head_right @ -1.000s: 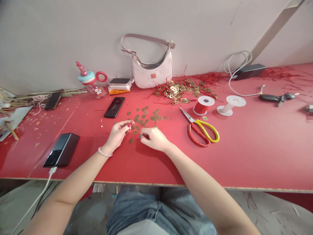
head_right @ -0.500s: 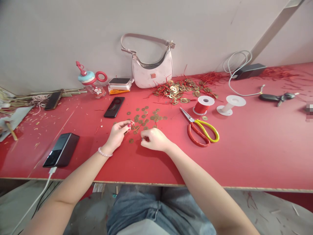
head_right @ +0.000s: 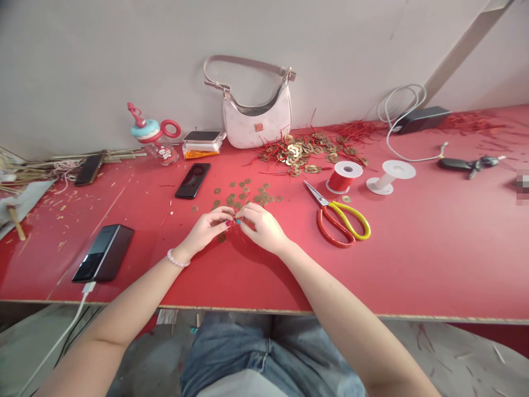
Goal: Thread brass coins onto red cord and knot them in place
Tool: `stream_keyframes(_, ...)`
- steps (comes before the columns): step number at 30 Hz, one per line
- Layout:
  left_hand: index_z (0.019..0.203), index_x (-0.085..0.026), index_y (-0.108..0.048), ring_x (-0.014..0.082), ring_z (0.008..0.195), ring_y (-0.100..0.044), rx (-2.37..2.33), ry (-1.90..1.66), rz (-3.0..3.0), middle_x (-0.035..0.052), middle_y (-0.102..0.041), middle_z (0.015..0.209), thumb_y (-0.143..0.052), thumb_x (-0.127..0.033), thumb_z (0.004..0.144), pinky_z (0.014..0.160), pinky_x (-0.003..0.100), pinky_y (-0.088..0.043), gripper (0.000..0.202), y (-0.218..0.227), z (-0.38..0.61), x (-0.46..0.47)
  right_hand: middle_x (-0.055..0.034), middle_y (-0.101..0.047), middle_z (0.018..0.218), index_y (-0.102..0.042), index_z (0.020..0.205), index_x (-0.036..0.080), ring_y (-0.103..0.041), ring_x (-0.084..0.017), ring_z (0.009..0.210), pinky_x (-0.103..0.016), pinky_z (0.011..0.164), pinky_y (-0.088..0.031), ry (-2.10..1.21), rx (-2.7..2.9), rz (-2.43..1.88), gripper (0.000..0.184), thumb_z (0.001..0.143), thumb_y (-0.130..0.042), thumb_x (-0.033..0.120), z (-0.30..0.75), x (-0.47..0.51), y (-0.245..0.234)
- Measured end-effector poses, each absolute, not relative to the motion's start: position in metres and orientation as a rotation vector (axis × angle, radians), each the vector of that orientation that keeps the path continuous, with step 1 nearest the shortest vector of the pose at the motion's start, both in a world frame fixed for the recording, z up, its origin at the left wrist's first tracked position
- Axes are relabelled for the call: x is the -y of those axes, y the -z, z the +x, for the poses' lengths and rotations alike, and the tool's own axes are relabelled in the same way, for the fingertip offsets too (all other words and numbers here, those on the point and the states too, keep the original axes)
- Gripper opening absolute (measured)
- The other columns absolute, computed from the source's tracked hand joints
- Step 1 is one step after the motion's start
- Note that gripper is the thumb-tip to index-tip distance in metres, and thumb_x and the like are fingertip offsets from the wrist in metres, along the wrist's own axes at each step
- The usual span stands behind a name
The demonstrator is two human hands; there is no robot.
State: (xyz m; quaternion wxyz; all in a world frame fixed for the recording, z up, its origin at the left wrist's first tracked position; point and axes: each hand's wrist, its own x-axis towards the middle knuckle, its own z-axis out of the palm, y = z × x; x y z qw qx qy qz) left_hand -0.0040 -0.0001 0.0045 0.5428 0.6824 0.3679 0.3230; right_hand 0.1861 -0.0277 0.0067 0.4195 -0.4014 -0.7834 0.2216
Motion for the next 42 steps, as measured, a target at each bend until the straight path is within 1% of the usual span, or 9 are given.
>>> stream_keyframes(3,0.087,-0.018,-0.067,0.0134,0.081,-0.054,-0.905,-0.768,1.614,0.0071,-0.053,0.109,-0.059,-0.036,0.079,0.067,0.027,-0.047,0.021,-0.0045,-0.0047,0.0001,-0.0053,-0.058,0.091,-0.056,0.086,0.02,-0.056,-0.014,0.084,-0.028,0.077,-0.047,-0.558,1.968,-0.986,0.014,0.079,-0.048,0.013,0.1852,0.027,-0.0048)
stream_keyframes(5,0.086,-0.018,-0.067,0.0114,0.075,-0.052,-0.912,-0.77,1.617,0.0071,-0.052,0.108,-0.059,-0.036,0.079,0.063,0.025,-0.046,0.021,-0.0045,-0.0049,0.0001,-0.0049,-0.058,0.089,-0.055,0.084,0.02,-0.055,-0.015,0.084,-0.028,0.077,-0.047,-0.56,1.968,-0.996,0.013,0.078,-0.047,0.011,0.1846,0.0275,-0.0052)
stream_keyframes(11,0.084,-0.018,-0.066,0.012,0.075,-0.051,-0.868,-0.76,1.661,0.0067,-0.053,0.099,-0.057,-0.035,0.08,0.064,0.024,-0.044,0.02,-0.0045,-0.0038,-0.0004,-0.0037,-0.061,0.088,-0.054,0.091,0.02,-0.056,-0.014,0.077,-0.028,0.072,-0.047,-0.646,1.92,-1.061,0.02,0.075,-0.046,0.01,0.1841,0.0307,-0.01)
stream_keyframes(17,0.084,-0.017,-0.065,0.0116,0.069,-0.051,-0.845,-0.753,1.647,0.0061,-0.055,0.093,-0.057,-0.036,0.08,0.057,0.022,-0.044,0.021,-0.0055,-0.0032,-0.0008,-0.0022,-0.061,0.081,-0.055,0.086,0.019,-0.056,-0.012,0.072,-0.024,0.068,-0.045,-0.665,1.91,-1.076,0.017,0.074,-0.047,0.01,0.184,0.0313,-0.0105)
stream_keyframes(23,0.086,-0.017,-0.064,0.0099,0.055,-0.048,-0.913,-0.703,1.546,0.0018,-0.054,0.069,-0.059,-0.037,0.078,0.048,0.021,-0.041,0.022,-0.0071,-0.004,0.0015,-0.0017,-0.059,0.076,-0.054,0.082,0.018,-0.054,-0.011,0.068,-0.022,0.065,-0.044,-0.705,1.907,-1.089,0.009,0.078,-0.047,0.014,0.1838,0.0319,-0.0117)
stream_keyframes(26,0.088,-0.017,-0.065,0.0102,0.053,-0.049,-0.95,-0.698,1.49,0.0017,-0.055,0.066,-0.06,-0.039,0.077,0.045,0.021,-0.041,0.025,-0.0056,-0.0048,0.0023,-0.0022,-0.059,0.075,-0.055,0.083,0.018,-0.053,-0.011,0.067,-0.022,0.064,-0.042,-0.682,1.933,-1.095,0.01,0.084,-0.045,0.019,0.184,0.0313,-0.0114)
stream_keyframes(35,0.086,-0.017,-0.068,0.0096,0.052,-0.048,-0.946,-0.681,1.646,0.0036,-0.062,0.071,-0.06,-0.035,0.077,0.049,0.022,-0.041,0.022,-0.0067,-0.0044,0.0028,-0.0033,-0.058,0.074,-0.055,0.083,0.019,-0.052,-0.012,0.066,-0.023,0.063,-0.042,-0.557,1.969,-1.103,0.011,0.085,-0.044,0.019,0.1844,0.031,-0.0108)
stream_keyframes(38,0.086,-0.017,-0.069,0.0114,0.058,-0.052,-0.936,-0.692,1.737,0.005,-0.064,0.075,-0.059,-0.034,0.078,0.053,0.023,-0.042,0.021,-0.009,-0.0045,0.0039,-0.0034,-0.058,0.074,-0.055,0.083,0.019,-0.052,-0.013,0.066,-0.024,0.063,-0.042,-0.547,1.955,-1.131,0.01,0.083,-0.045,0.019,0.1841,0.0309,-0.0098)
stream_keyframes(42,0.084,-0.018,-0.07,0.0151,0.07,-0.058,-0.926,-0.693,1.904,0.0065,-0.067,0.081,-0.058,-0.032,0.079,0.063,0.026,-0.046,0.019,-0.013,-0.0043,0.0056,-0.0031,-0.058,0.074,-0.055,0.082,0.019,-0.052,-0.012,0.065,-0.023,0.061,-0.042,-0.532,1.911,-1.194,0.009,0.081,-0.046,0.017,0.1834,0.031,-0.0076)
